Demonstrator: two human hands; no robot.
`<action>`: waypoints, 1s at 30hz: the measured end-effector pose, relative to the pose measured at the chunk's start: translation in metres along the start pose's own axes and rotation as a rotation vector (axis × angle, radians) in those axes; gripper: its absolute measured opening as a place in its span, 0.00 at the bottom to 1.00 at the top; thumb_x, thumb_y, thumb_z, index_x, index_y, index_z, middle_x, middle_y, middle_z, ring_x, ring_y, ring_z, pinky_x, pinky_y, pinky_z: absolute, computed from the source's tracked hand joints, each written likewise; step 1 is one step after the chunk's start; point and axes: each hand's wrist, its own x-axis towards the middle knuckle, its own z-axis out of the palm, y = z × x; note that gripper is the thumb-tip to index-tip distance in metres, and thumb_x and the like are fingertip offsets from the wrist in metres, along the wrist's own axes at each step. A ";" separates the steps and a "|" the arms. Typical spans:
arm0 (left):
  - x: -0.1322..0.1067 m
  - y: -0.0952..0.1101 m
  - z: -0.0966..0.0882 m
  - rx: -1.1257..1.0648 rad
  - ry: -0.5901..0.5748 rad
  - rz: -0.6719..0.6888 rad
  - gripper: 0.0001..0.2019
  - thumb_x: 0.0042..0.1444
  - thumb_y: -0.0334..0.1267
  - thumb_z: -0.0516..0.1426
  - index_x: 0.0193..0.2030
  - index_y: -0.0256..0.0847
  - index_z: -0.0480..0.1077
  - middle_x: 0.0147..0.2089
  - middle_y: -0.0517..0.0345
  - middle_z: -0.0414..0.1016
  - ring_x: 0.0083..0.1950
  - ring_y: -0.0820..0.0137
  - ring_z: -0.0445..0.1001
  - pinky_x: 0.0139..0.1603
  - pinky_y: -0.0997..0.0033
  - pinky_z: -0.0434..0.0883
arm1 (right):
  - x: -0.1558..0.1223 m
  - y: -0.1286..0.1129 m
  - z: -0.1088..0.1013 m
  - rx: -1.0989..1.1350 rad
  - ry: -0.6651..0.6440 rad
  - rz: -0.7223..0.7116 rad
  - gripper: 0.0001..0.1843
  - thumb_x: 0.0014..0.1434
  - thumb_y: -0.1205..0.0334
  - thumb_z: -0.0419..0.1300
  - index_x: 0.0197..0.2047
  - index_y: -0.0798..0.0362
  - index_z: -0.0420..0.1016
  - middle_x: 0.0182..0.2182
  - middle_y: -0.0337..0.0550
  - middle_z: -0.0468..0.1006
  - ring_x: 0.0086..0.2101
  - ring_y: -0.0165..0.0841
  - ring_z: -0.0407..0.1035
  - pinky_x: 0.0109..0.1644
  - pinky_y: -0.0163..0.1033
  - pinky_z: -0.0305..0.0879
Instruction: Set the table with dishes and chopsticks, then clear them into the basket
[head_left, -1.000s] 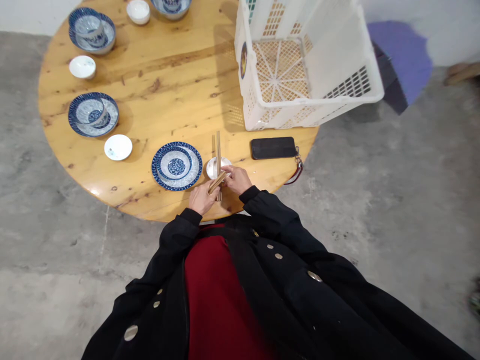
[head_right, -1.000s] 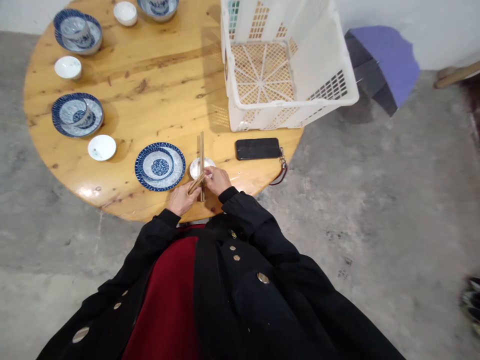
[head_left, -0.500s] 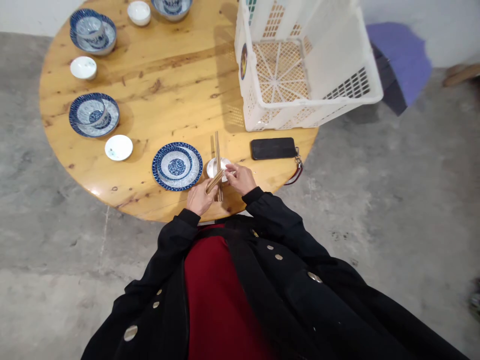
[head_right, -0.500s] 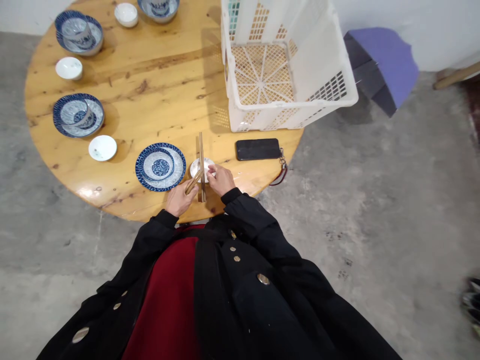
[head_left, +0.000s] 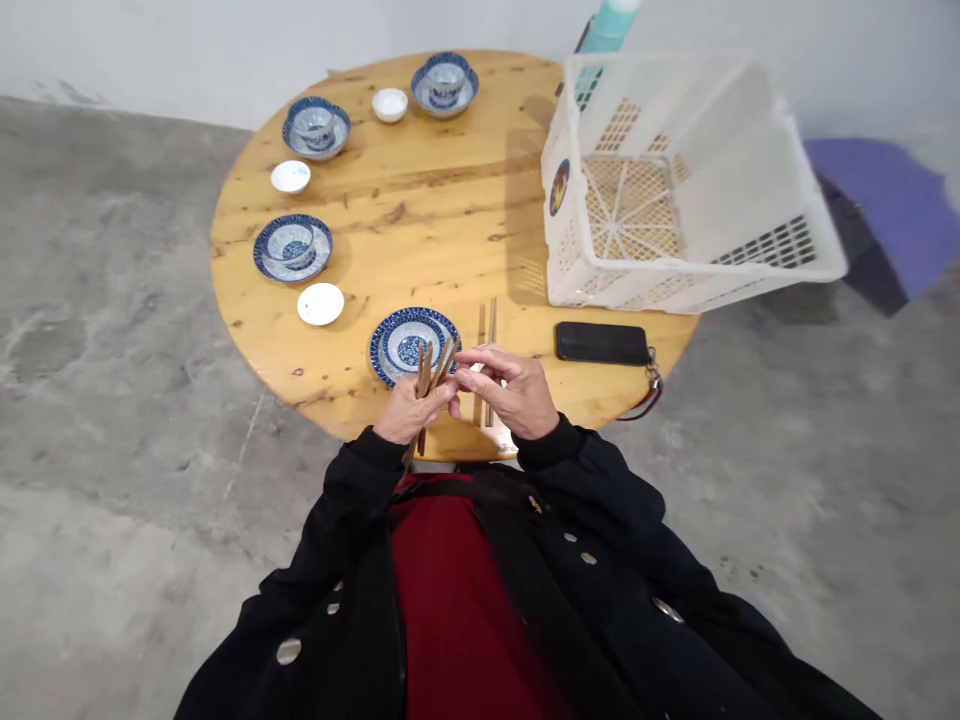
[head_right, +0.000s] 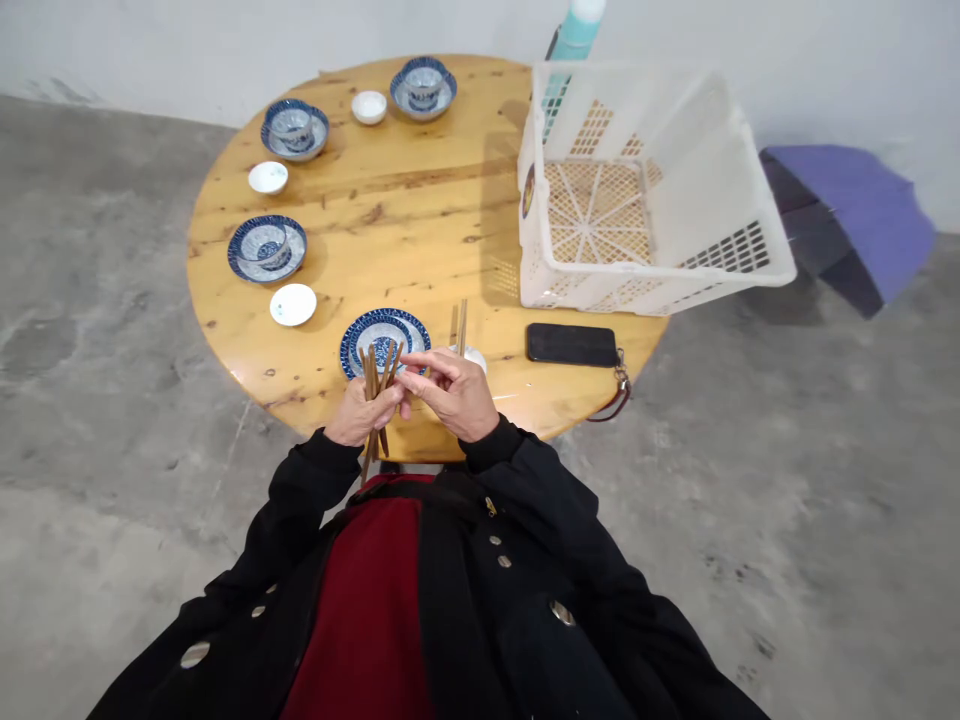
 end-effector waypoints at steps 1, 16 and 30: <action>-0.004 0.003 -0.002 0.008 -0.008 0.005 0.28 0.53 0.63 0.63 0.37 0.35 0.77 0.23 0.59 0.72 0.17 0.81 0.54 0.18 0.75 0.51 | 0.002 -0.005 0.004 0.002 -0.007 -0.007 0.13 0.60 0.50 0.66 0.40 0.51 0.84 0.32 0.40 0.80 0.24 0.26 0.67 0.27 0.34 0.65; -0.037 -0.004 -0.050 0.034 -0.032 0.139 0.34 0.54 0.72 0.56 0.31 0.36 0.76 0.22 0.55 0.72 0.19 0.77 0.62 0.21 0.74 0.60 | 0.007 -0.049 0.068 0.043 -0.050 -0.091 0.17 0.62 0.52 0.64 0.25 0.52 0.75 0.25 0.38 0.75 0.24 0.28 0.70 0.25 0.34 0.69; -0.065 -0.011 -0.138 -0.119 0.928 0.370 0.33 0.62 0.69 0.51 0.42 0.37 0.78 0.29 0.53 0.80 0.29 0.70 0.80 0.30 0.73 0.73 | 0.011 -0.058 0.078 -0.353 0.236 -0.351 0.15 0.67 0.49 0.61 0.35 0.50 0.81 0.28 0.39 0.78 0.30 0.33 0.75 0.37 0.42 0.78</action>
